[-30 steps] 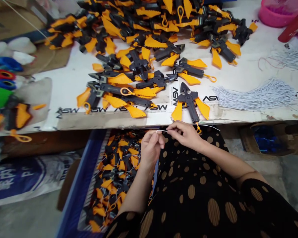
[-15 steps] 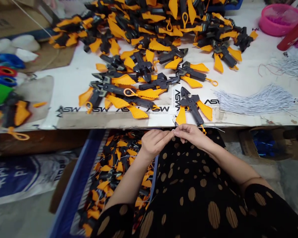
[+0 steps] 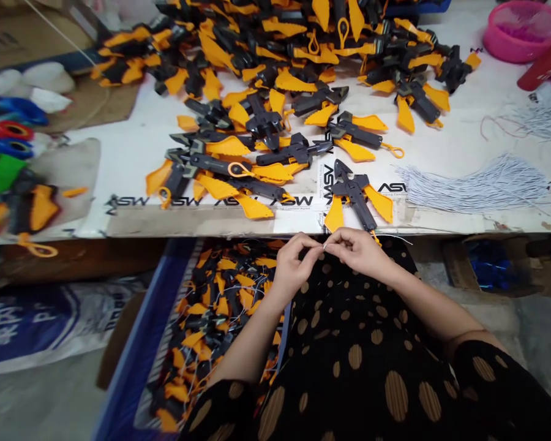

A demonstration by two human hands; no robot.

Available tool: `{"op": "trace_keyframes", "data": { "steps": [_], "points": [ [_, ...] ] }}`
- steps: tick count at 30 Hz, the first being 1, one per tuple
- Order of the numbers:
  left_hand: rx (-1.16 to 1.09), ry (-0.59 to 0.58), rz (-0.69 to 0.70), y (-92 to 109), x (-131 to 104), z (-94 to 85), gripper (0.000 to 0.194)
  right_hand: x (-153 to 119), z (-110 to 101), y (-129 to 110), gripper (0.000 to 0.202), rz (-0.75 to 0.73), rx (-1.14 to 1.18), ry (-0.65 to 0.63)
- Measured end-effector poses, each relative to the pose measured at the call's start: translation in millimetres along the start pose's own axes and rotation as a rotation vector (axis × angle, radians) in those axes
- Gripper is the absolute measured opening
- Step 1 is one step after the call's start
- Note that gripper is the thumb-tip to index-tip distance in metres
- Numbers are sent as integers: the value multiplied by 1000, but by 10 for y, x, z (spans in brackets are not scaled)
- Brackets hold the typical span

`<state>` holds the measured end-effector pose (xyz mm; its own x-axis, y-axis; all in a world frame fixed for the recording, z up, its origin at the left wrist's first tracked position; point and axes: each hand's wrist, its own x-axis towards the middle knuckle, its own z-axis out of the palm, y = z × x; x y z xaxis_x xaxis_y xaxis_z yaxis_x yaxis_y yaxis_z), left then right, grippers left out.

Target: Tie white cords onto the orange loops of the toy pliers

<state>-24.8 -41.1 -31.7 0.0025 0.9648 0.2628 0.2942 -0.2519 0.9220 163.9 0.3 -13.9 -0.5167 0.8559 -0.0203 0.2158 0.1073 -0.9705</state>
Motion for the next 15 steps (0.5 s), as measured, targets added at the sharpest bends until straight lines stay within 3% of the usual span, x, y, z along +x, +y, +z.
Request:
{"op": "trace_keyframes", "data": {
  "steps": [2,4,6,9,11,13,15],
  "points": [
    [135,-1,157,31,33,-43,12,42,-11,-1,28,181,147,-76],
    [145,-11,182,29,53,-46,11,71,-15,7,31,223,223,-133],
    [34,-6,67,-9,56,-11,12,70,-13,13,26,118,187,-95],
    [-267,-25,-181,-89,36,72,23,27,-5,18,19,-206,-55,13],
    [-325,-25,-233,-113,20,107,24,-2,-5,27,19,-329,-182,49],
    [-215,20,-140,-102,16,109,18,-12,-11,42,18,-260,-136,45],
    [-92,52,10,-70,32,88,10,3,-19,60,21,-53,57,-20]
  ]
}}
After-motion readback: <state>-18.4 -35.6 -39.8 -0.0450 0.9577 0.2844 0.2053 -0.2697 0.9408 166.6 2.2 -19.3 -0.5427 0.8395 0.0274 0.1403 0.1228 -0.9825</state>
